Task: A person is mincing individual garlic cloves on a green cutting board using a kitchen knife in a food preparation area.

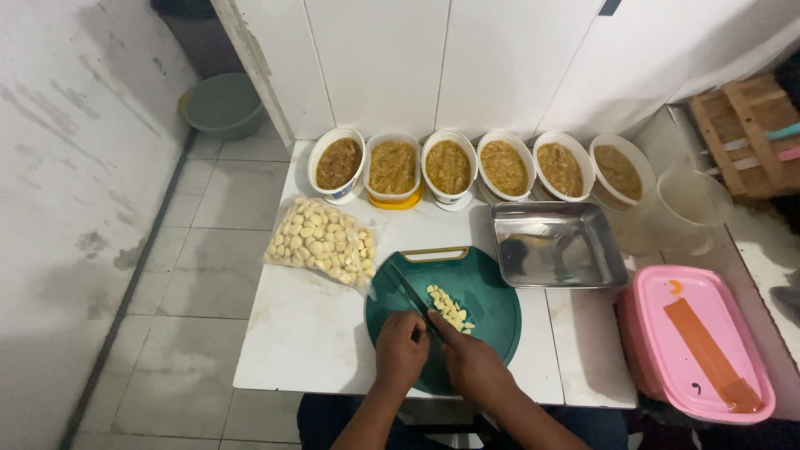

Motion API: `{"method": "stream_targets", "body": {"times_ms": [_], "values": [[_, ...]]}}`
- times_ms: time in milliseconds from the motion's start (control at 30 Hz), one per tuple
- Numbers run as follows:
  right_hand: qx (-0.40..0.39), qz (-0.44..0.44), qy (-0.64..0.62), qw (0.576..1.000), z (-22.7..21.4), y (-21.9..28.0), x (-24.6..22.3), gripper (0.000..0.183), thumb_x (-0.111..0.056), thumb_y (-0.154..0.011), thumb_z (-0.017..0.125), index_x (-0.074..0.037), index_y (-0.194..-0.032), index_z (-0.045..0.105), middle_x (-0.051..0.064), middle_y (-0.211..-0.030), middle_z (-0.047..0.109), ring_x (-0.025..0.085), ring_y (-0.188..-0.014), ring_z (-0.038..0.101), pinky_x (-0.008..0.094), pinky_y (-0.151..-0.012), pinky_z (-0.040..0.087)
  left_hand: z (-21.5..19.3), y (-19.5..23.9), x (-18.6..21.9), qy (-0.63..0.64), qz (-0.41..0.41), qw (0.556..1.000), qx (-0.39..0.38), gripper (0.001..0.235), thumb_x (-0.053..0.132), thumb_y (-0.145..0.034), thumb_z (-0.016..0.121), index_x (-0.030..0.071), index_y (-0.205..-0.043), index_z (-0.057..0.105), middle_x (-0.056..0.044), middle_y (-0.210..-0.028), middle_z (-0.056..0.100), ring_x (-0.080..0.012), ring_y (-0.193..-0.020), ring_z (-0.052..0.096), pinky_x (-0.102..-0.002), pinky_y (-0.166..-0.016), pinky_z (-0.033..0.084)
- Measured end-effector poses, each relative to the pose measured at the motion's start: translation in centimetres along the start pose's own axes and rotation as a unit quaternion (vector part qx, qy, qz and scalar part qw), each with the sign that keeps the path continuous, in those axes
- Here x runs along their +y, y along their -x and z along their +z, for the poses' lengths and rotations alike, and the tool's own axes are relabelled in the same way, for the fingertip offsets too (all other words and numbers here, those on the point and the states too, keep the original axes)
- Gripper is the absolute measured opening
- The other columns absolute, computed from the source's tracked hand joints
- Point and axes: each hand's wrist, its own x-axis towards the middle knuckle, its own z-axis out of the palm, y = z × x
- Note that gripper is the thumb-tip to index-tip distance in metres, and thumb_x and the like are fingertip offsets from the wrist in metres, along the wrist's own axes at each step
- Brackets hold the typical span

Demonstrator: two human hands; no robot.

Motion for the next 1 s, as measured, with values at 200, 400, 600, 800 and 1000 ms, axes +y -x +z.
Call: {"method": "stream_targets", "body": {"times_ms": [200, 400, 600, 800, 1000], "values": [[0.053, -0.066, 0.003, 0.996, 1.4, -2.8, 1.0, 0.064, -0.021, -0.102, 0.048, -0.032, -0.164, 0.034, 0.015, -0.079, 0.071, 0.031, -0.061, 0.061, 0.045, -0.057, 0.041, 0.2, -0.1, -0.2, -0.003, 0.010, 1.000, 0.008, 0.020, 0.002, -0.086, 0.071, 0.014, -0.078, 0.058, -0.004, -0.078, 0.061, -0.0247, -0.080, 0.062, -0.040, -0.066, 0.051], [0.026, -0.042, -0.079, 0.996, -2.2, -0.7, 1.2, 0.068, -0.028, -0.100, 0.054, -0.029, -0.163, 0.030, 0.011, -0.134, 0.074, 0.037, -0.102, 0.076, 0.044, -0.079, 0.058, -0.9, -0.2, 1.9, 0.009, 0.090, 0.994, 0.053, 0.013, 0.000, -0.090, 0.069, 0.011, -0.089, 0.062, -0.007, -0.087, 0.064, -0.0248, -0.086, 0.061, -0.036, -0.072, 0.051], [0.040, 0.063, 0.026, 0.997, -7.0, 1.4, 4.1, 0.028, -0.035, -0.095, 0.060, -0.021, -0.120, 0.057, 0.009, -0.079, 0.073, 0.027, -0.070, 0.067, 0.041, -0.065, 0.047, 1.4, 0.0, 0.0, -0.053, 0.101, 0.988, 0.107, 0.004, 0.016, -0.097, 0.073, 0.012, -0.096, 0.073, -0.005, -0.092, 0.061, -0.0291, -0.092, 0.058, -0.042, -0.078, 0.054], [0.035, 0.067, 0.084, 0.994, -6.6, 0.2, 6.3, 0.037, -0.035, -0.099, 0.052, -0.019, -0.132, 0.057, 0.013, -0.107, 0.080, 0.035, -0.090, 0.076, 0.046, -0.072, 0.053, 0.3, -0.2, 1.3, -0.091, 0.159, 0.973, 0.138, 0.016, 0.018, -0.104, 0.064, 0.007, -0.100, 0.075, -0.006, -0.088, 0.062, -0.0256, -0.082, 0.059, -0.041, -0.078, 0.049], [0.044, 0.029, 0.074, 0.996, -4.8, -0.2, 5.6, 0.033, -0.035, -0.096, 0.054, -0.025, -0.127, 0.061, 0.010, -0.092, 0.080, 0.037, -0.079, 0.073, 0.047, -0.064, 0.050, 0.5, -0.1, 1.1, -0.075, 0.141, 0.978, 0.134, 0.014, 0.012, -0.096, 0.063, 0.006, -0.102, 0.076, -0.009, -0.092, 0.060, -0.0299, -0.084, 0.057, -0.045, -0.073, 0.051]]}}
